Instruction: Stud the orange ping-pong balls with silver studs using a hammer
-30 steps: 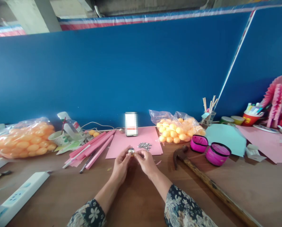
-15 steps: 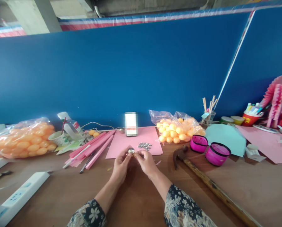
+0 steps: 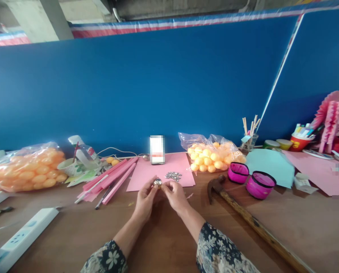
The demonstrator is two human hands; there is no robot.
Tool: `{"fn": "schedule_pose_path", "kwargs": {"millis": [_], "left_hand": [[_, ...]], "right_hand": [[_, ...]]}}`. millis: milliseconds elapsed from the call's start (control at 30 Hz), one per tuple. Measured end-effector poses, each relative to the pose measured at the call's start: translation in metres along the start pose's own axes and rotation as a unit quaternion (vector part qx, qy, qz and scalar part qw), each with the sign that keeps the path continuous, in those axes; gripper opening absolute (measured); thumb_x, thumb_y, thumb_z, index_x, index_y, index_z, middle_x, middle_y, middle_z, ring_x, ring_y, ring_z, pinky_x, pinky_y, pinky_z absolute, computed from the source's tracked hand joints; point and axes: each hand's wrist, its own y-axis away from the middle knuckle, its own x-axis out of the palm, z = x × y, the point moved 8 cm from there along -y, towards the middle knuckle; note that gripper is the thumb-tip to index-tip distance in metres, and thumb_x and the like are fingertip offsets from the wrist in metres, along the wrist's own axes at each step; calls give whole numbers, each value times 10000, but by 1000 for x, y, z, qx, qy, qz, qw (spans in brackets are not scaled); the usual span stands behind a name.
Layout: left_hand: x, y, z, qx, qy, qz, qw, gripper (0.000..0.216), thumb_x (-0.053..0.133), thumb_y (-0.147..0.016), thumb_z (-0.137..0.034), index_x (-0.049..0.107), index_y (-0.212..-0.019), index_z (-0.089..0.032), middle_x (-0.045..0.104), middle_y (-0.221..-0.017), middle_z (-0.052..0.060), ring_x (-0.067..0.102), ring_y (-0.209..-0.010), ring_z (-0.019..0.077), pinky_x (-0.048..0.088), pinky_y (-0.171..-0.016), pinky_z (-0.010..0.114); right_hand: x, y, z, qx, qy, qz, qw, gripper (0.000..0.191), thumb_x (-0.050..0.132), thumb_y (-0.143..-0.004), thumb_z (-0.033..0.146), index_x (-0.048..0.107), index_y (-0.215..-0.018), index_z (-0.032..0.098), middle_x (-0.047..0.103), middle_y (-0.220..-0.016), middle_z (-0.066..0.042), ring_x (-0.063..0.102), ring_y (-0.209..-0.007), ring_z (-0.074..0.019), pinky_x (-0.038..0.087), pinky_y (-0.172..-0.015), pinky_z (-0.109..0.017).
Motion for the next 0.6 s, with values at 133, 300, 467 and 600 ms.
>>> {"fn": "schedule_pose_path", "kwargs": {"millis": [133, 300, 467, 600], "left_hand": [[1, 1, 1, 2, -3, 4, 1000, 499, 686, -675, -312, 581, -1142, -173, 666, -1039, 94, 584, -1023, 238, 432, -929, 376], [4, 2, 5, -26, 38, 14, 999, 475, 697, -665, -302, 598, -1112, -175, 664, -1037, 93, 594, -999, 234, 450, -907, 370], [11, 2, 13, -101, 132, 39, 985, 441, 675, -700, -276, 579, -1113, -156, 666, -977, 88, 632, -883, 197, 472, -871, 387], [12, 2, 15, -118, 164, 44, 978, 391, 646, -734, -255, 574, -1097, -129, 667, -926, 90, 636, -842, 174, 492, -838, 350]], "right_hand": [[-2, 1, 0, 4, -8, -14, 1000, 309, 579, -747, 458, 611, -750, 151, 627, -647, -28, 578, -616, -173, 457, -595, -277], [-5, 1, -4, 31, -41, -43, 998, 309, 644, -680, 471, 565, -720, 176, 613, -640, -15, 584, -609, -178, 472, -560, -278], [2, 2, 0, 53, -126, -10, 991, 301, 645, -687, 461, 547, -724, 179, 581, -669, 7, 567, -612, -147, 485, -563, -260], [2, 4, 4, 73, -164, -17, 983, 309, 658, -676, 456, 555, -734, 171, 562, -658, 20, 538, -580, -119, 470, -544, -233]]}}
